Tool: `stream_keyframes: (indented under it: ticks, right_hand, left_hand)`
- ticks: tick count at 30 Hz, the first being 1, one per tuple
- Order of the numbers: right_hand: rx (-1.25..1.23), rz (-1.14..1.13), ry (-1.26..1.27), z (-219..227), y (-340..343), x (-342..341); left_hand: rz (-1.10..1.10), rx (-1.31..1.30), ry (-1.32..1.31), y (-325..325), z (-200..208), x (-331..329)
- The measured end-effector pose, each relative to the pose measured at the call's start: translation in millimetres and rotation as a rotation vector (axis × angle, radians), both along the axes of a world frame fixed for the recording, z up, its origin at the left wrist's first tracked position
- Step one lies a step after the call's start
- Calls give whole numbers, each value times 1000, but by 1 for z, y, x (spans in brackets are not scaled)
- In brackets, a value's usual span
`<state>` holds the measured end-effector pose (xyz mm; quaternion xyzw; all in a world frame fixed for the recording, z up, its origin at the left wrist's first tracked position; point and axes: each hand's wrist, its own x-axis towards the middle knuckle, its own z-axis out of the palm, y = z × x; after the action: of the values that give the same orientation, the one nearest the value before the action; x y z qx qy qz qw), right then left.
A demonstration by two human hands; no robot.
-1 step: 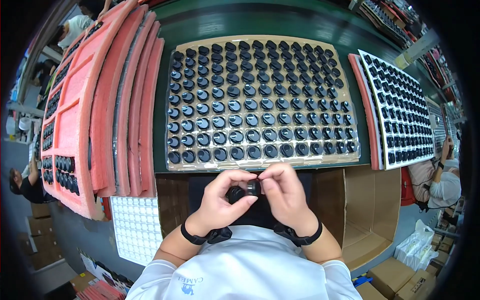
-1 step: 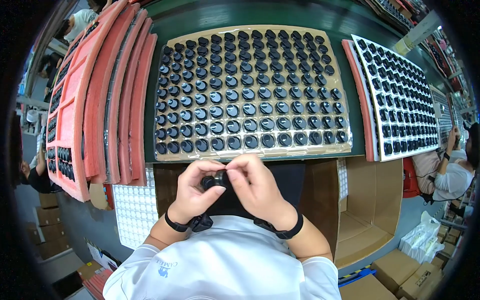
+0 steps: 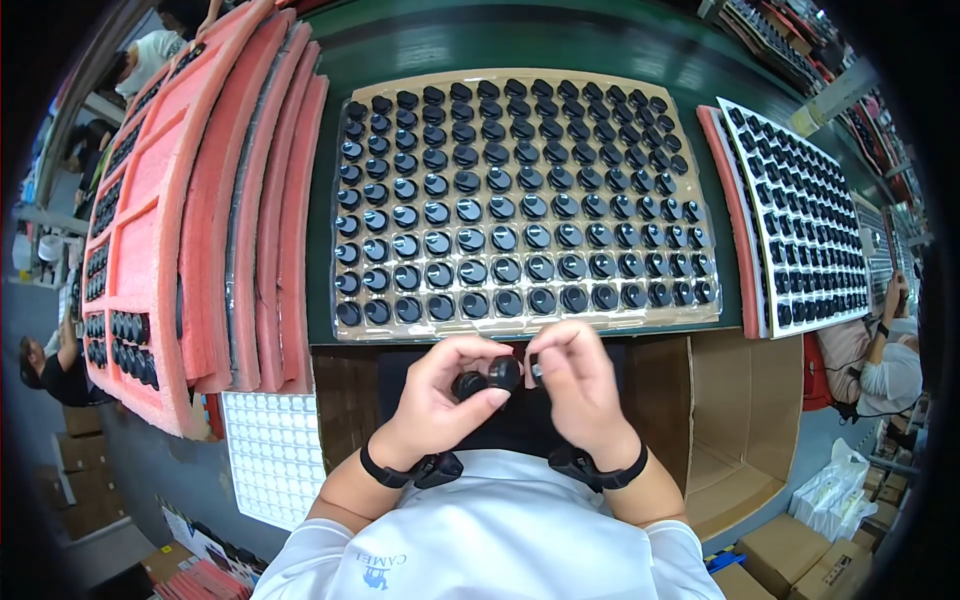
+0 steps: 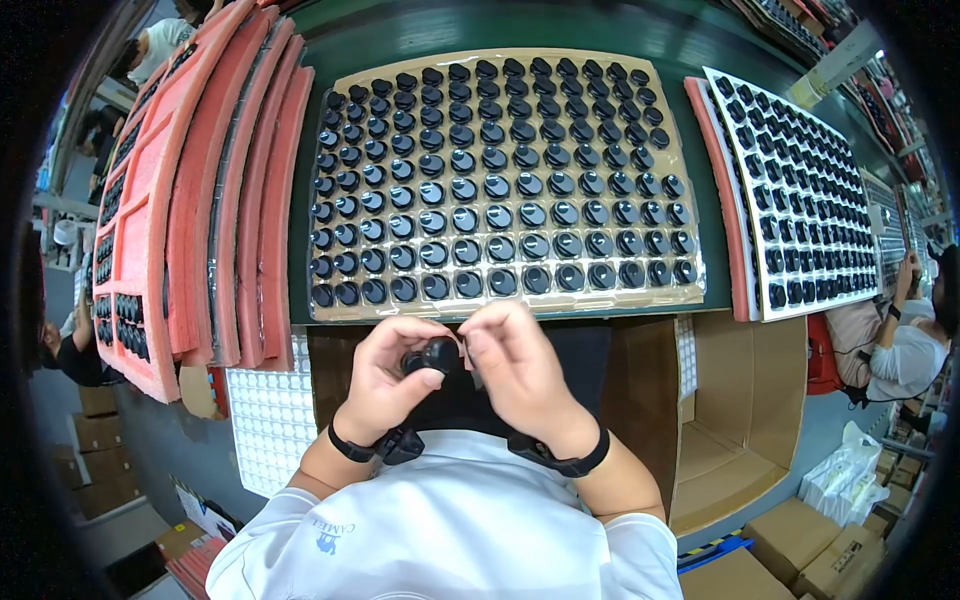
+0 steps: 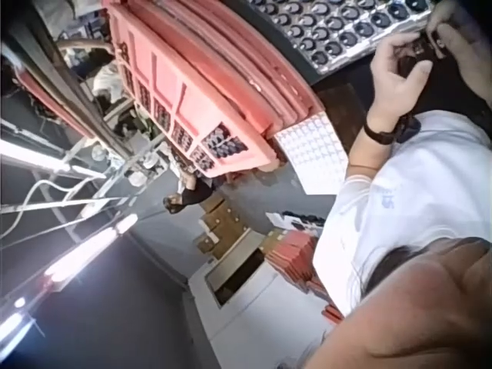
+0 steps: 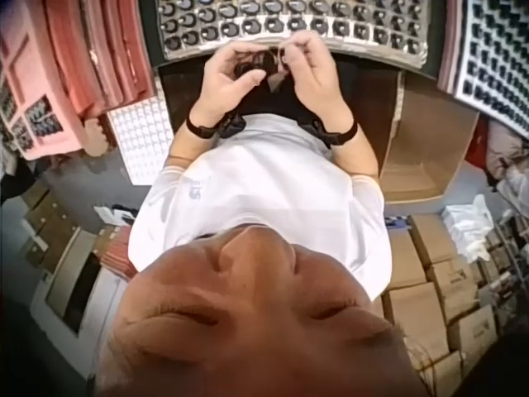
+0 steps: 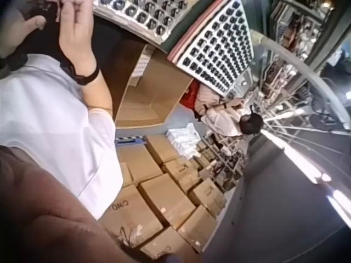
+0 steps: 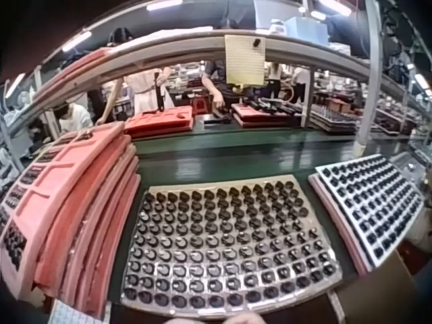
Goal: The person picks up small black components from a tray and joins them with other pieces by hand. After repeating this several times, the person places the tray into a cardboard box and retrieves a new white tray and a cardboard sheet.
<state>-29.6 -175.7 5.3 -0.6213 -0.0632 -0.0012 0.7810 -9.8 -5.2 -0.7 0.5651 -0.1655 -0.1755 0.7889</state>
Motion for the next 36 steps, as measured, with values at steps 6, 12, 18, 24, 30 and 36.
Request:
stream_keyframes:
  ticks: [6, 12, 18, 24, 30, 36]
  right_hand:
    - [542, 119, 133, -3, -5, 3]
    - [546, 112, 120, -4, -3, 2]
    - [479, 114, 123, -5, -6, -1]
    - [7, 47, 4, 9, -8, -3]
    - [-308, 76, -150, 6, -1, -1]
    - [65, 142, -19, -1, 1, -5]
  left_hand:
    - [-140, -162, 236, 6, 1, 4]
    - [-151, -184, 259, 4, 1, 2]
    - [-3, -31, 36, -1, -4, -3]
    - [97, 202, -278, 1, 1, -4]
    - [72, 188, -380, 2, 1, -3]
    - [68, 141, -353, 2, -1, -4]
